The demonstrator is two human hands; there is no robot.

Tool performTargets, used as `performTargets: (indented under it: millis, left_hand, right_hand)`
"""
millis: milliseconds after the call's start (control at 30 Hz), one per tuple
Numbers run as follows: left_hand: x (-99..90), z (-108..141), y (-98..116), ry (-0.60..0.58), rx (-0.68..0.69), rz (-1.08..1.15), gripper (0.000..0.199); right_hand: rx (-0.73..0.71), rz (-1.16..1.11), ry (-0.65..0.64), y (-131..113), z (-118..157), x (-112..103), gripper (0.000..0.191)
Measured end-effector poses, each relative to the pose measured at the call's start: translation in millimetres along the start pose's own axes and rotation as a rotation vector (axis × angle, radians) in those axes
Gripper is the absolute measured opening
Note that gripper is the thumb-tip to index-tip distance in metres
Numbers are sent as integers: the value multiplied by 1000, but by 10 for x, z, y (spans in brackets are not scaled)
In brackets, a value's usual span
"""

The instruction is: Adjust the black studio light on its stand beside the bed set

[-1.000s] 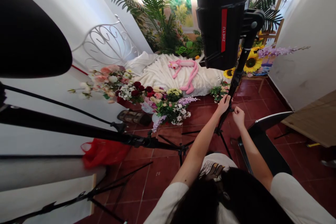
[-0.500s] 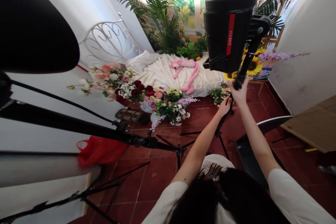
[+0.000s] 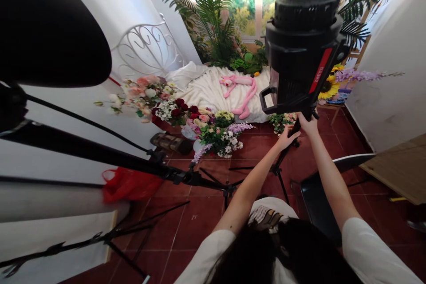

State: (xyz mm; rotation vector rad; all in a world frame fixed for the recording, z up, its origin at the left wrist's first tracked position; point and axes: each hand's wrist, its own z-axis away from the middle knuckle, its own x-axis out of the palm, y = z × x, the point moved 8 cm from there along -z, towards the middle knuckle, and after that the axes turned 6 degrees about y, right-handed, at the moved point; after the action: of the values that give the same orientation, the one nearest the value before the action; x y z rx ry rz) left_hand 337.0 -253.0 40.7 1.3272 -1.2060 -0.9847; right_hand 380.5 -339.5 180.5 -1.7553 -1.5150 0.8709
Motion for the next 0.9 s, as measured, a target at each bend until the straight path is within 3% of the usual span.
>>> performTargets:
  millis: [100,233,433,633,767,900]
  left_hand:
    - [46,2,-114,-60,2,-1,59]
    - [73,-35,-171,-50,80,66,68]
    - [82,-53,-293,-21,77,112,68]
    - [90,-30,-303,-7,31,100,64]
    - [84,-3,-245,-9,45,99,56]
    - [73,44,-211,1,20,99,48]
  right_hand:
    - [27,71,45,137,305,-25,50]
    - [140,157,-8,352,632,1,58]
    - [124,70,-98,423,583,-5,61]
    - [227,39,-148,573,702,-35,66]
    - [231,60,-129,558,861,-169,57]
    - [238,62,-70,511,1138,-439,48]
